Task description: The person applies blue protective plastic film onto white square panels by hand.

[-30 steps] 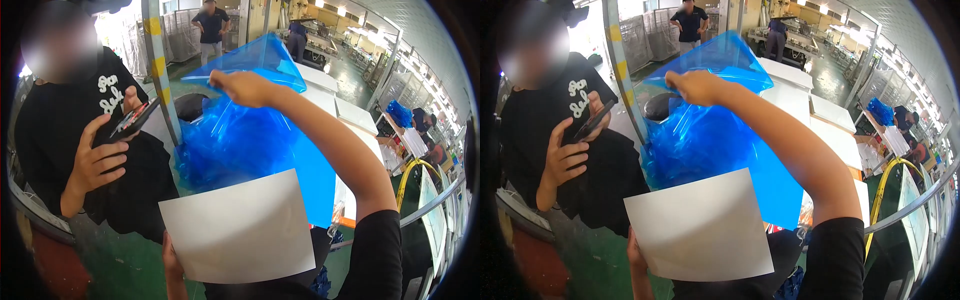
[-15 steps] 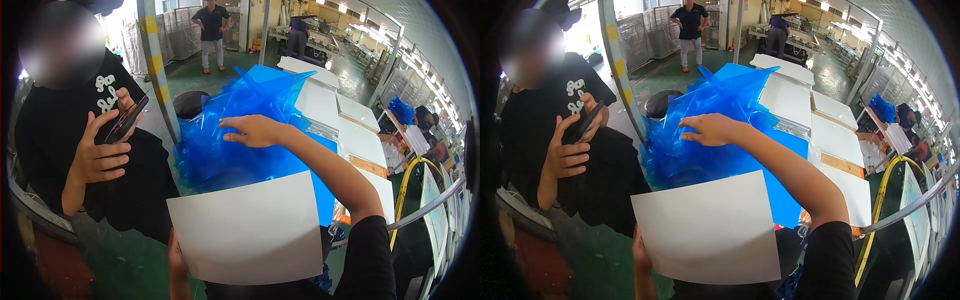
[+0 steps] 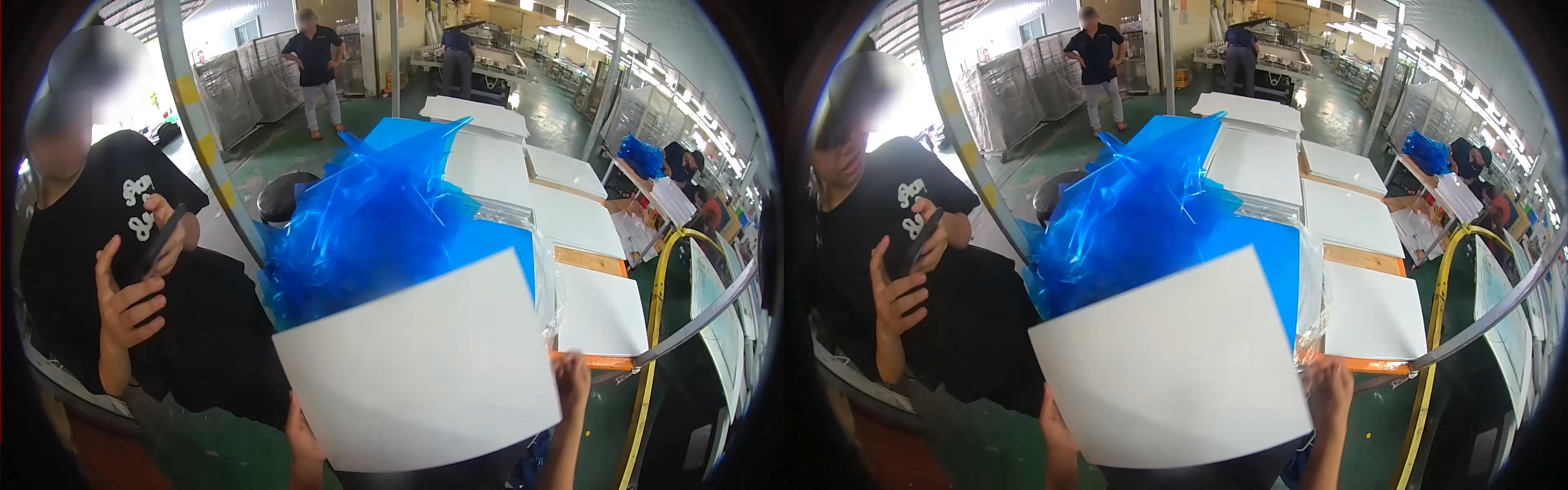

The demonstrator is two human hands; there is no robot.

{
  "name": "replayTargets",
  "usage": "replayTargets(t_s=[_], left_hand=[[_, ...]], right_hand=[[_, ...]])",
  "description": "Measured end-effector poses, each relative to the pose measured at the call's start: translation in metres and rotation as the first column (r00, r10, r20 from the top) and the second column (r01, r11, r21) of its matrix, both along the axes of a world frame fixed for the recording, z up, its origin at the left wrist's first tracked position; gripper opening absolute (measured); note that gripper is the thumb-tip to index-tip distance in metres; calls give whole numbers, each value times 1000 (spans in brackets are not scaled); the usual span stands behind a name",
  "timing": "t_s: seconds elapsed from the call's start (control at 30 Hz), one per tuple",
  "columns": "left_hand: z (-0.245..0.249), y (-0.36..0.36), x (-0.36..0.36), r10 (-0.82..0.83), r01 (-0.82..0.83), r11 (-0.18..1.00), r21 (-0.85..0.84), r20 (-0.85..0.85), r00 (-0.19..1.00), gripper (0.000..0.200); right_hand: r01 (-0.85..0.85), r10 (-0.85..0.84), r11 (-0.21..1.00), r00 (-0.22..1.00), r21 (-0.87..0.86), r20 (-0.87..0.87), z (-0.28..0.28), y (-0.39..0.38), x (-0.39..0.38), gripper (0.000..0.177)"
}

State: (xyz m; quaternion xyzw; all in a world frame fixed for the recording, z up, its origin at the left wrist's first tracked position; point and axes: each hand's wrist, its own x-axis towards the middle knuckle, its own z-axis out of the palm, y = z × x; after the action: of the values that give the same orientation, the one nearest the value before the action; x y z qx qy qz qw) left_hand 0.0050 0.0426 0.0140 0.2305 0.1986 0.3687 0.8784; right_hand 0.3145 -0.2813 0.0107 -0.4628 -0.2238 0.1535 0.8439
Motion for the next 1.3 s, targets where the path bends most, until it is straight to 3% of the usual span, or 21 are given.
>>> replayTargets(t_s=[0.03, 0.07, 0.1, 0.13, 0.2, 0.27, 0.3, 0.37, 0.4, 0.5, 0.63, 0.8, 0.87, 0.97, 1.17, 1.3], left_hand=[[12, -3, 14, -28, 28, 999, 18, -22, 999, 52], [20, -8, 27, -64, 66, 997, 34, -52, 997, 53], [17, -10, 40, -165, 163, 982, 98, 21, 986, 55], [28, -20, 60, -172, 170, 976, 139, 2, 985, 54], [51, -48, 106, -241, 241, 943, 230, -31, 970, 52], [53, -74, 138, -315, 323, 906, 274, -74, 946, 55], [59, -91, 156, -343, 352, 886, 301, -85, 936, 54], [58, -114, 184, -384, 394, 840, 374, -106, 917, 55], [59, -125, 197, -405, 424, 829, 363, -131, 905, 57], [63, -158, 239, -447, 494, 798, 344, -213, 869, 66], [76, -193, 277, -609, 605, 755, 255, -70, 790, 70], [41, -233, 284, -669, 704, 652, 282, -222, 709, 65], [19, -248, 282, -668, 745, 569, 349, -333, 666, 62], [-12, -268, 288, -484, 604, 481, 635, -381, 787, 59], [-41, -269, 305, -269, 526, 366, 768, -454, 850, 71], [-42, -258, 319, -272, 601, 311, 737, -537, 799, 71]], right_hand=[[203, -206, 979, 970, -30, -133, -2, 8, -31, 38], [165, -181, 981, 965, -98, -189, -7, -1, -51, 44], [120, -158, 979, 957, -163, -245, -12, -9, -69, 51], [-146, 88, 964, 964, -221, -250, -4, -24, -77, 60], [-111, 84, 972, 987, -208, -135, 13, -23, -79, 65], [-20, 7, 993, 994, -118, -112, 25, -30, -65, 58], [113, -128, 986, 985, -123, -117, 27, -32, -58, 54], [265, -298, 947, 937, -183, -185, 26, -45, -35, 27], [365, -406, 907, 890, -208, -208, 39, -46, -27, 24], [417, -440, 898, 861, -140, -255, 40, -69, 8, 24], [442, -427, 897, 861, -7, -278, 18, -97, 54, 26], [548, -521, 837, 801, 10, -297, 7, -121, 90, 20], [592, -568, 806, 770, -7, -291, 6, -125, 97, 19], [648, -635, 759, 720, -54, -282, -3, -127, 101, 18], [680, -674, 729, 696, -78, -247, -36, -127, 104, 18], [669, -671, 734, 687, -118, -278, -51, -130, 102, 17]])
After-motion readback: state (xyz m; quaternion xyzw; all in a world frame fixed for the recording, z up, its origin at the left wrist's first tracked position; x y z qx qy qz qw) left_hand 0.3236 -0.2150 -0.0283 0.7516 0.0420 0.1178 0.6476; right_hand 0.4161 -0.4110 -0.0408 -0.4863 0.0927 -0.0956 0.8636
